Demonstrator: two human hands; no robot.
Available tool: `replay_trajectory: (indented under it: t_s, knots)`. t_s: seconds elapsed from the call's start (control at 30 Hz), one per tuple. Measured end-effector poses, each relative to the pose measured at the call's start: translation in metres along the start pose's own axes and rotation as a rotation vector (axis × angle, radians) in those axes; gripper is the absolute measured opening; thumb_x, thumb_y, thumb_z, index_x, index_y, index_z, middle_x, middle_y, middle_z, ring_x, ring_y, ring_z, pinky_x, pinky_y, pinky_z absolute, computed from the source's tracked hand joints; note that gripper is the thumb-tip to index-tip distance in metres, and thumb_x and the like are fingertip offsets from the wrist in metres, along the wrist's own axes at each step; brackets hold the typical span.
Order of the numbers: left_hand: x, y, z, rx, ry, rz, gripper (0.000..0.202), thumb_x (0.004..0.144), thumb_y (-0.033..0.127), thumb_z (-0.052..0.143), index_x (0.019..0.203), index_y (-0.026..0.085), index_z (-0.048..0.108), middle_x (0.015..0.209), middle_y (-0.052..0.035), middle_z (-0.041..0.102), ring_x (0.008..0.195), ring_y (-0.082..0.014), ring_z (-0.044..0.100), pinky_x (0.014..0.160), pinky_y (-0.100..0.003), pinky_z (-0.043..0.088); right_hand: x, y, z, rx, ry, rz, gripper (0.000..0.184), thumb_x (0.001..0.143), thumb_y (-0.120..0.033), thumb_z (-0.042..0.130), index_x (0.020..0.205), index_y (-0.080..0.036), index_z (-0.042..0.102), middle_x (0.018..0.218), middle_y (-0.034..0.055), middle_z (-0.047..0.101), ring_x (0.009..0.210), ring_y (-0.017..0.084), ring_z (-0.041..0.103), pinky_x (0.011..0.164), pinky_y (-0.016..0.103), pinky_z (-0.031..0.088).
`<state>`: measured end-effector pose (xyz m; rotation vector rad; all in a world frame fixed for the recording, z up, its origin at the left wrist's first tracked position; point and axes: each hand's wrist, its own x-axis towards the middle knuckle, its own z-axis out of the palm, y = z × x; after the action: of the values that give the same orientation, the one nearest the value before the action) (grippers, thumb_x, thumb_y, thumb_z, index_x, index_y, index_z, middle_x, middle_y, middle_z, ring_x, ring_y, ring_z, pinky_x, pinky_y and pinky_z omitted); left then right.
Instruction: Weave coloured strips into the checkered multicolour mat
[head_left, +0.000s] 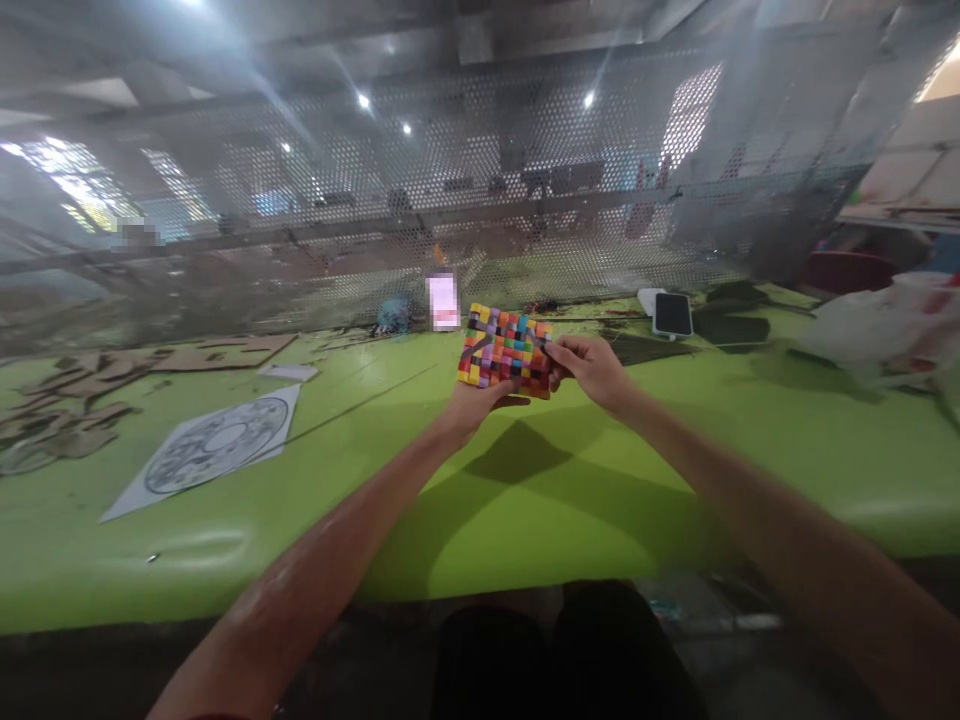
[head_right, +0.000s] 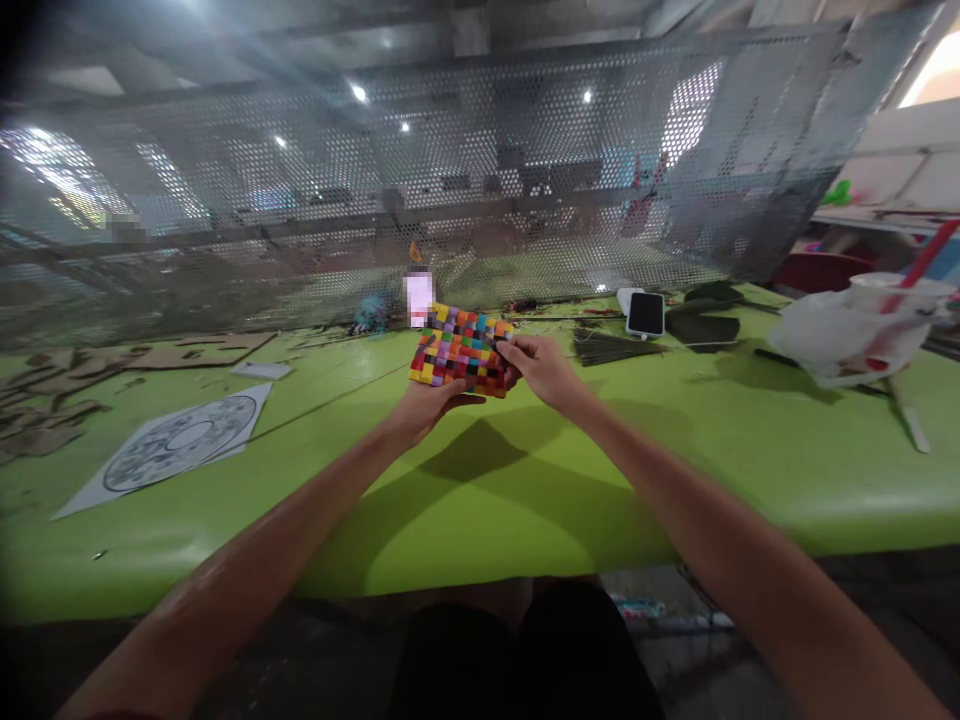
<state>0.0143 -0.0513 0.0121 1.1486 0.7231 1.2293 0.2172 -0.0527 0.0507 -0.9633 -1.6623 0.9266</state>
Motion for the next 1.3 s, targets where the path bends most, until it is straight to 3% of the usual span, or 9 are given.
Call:
replay_trajectory:
  t_s: [0.1, 0.23, 0.4, 0.63, 0.87, 1.03, 1.3]
  knots:
    - [0.000, -0.002, -0.001, 0.010, -0.011, -0.040, 0.043, 0.076, 0.016, 0.085, 0.114, 0.014, 0.065, 0.114, -0.0147, 0.078, 0.100, -0.0270, 0.077, 0.090, -0.047, 0.065, 0.000, 0.002, 0.001, 0.145, -0.013, -0.014, 0.048, 0.081, -0.063, 0.078, 0.070, -0.018, 0.064, 0.063, 0.0015, 0.063, 0.059, 0.014, 0.063, 0.064, 0.031, 0.055]
    - [-0.001, -0.005, -0.004, 0.038, -0.082, -0.018, 0.043, 0.073, 0.023, 0.089, 0.110, 0.014, 0.070, 0.111, -0.0140, 0.079, 0.098, -0.0268, 0.077, 0.091, -0.047, 0.065, -0.001, -0.001, 0.003, 0.215, -0.029, -0.006, 0.053, 0.075, -0.068, 0.081, 0.068, -0.018, 0.066, 0.062, 0.0008, 0.062, 0.056, 0.014, 0.064, 0.060, 0.031, 0.055]
    - [-0.001, -0.005, -0.001, 0.068, -0.070, 0.042, 0.048, 0.065, 0.024, 0.095, 0.106, 0.016, 0.072, 0.111, -0.0120, 0.079, 0.097, -0.0266, 0.077, 0.090, -0.048, 0.066, -0.004, -0.008, -0.001, 0.107, 0.002, 0.019, 0.058, 0.071, -0.068, 0.083, 0.057, -0.020, 0.055, 0.052, -0.0003, 0.059, 0.047, 0.013, 0.060, 0.049, 0.027, 0.045]
    - [0.000, -0.001, 0.000, -0.002, 0.041, 0.056, 0.046, 0.064, 0.019, 0.094, 0.104, 0.015, 0.072, 0.105, -0.0095, 0.080, 0.092, -0.0235, 0.077, 0.088, -0.045, 0.066, -0.002, -0.008, -0.008, -0.076, -0.074, 0.089, 0.039, 0.077, -0.052, 0.084, 0.071, -0.016, 0.070, 0.055, 0.0022, 0.065, 0.050, 0.012, 0.056, 0.055, 0.028, 0.045]
    - [-0.008, -0.001, 0.006, 0.028, 0.018, 0.087, 0.037, 0.072, 0.023, 0.090, 0.104, 0.017, 0.074, 0.107, -0.0093, 0.080, 0.101, -0.0253, 0.076, 0.093, -0.048, 0.065, -0.008, -0.007, 0.004, -0.205, -0.021, 0.034, 0.041, 0.079, -0.057, 0.079, 0.072, -0.018, 0.072, 0.054, 0.0003, 0.061, 0.048, 0.011, 0.050, 0.049, 0.027, 0.036]
    - [-0.012, -0.006, 0.013, 0.033, 0.041, 0.111, 0.040, 0.069, 0.026, 0.092, 0.104, 0.018, 0.075, 0.102, -0.0083, 0.080, 0.096, -0.0253, 0.077, 0.092, -0.050, 0.064, -0.012, -0.007, 0.014, -0.256, 0.049, -0.015, 0.044, 0.082, -0.061, 0.075, 0.071, -0.019, 0.069, 0.054, -0.0002, 0.056, 0.050, 0.012, 0.046, 0.049, 0.028, 0.034]
    - [-0.013, -0.007, 0.013, 0.062, 0.043, 0.131, 0.037, 0.071, 0.030, 0.091, 0.103, 0.018, 0.076, 0.100, -0.0077, 0.080, 0.094, -0.0252, 0.077, 0.093, -0.051, 0.064, -0.013, -0.009, 0.012, -0.240, -0.014, -0.016, 0.035, 0.087, -0.051, 0.072, 0.073, -0.019, 0.071, 0.056, 0.0004, 0.060, 0.049, 0.011, 0.047, 0.049, 0.027, 0.035]
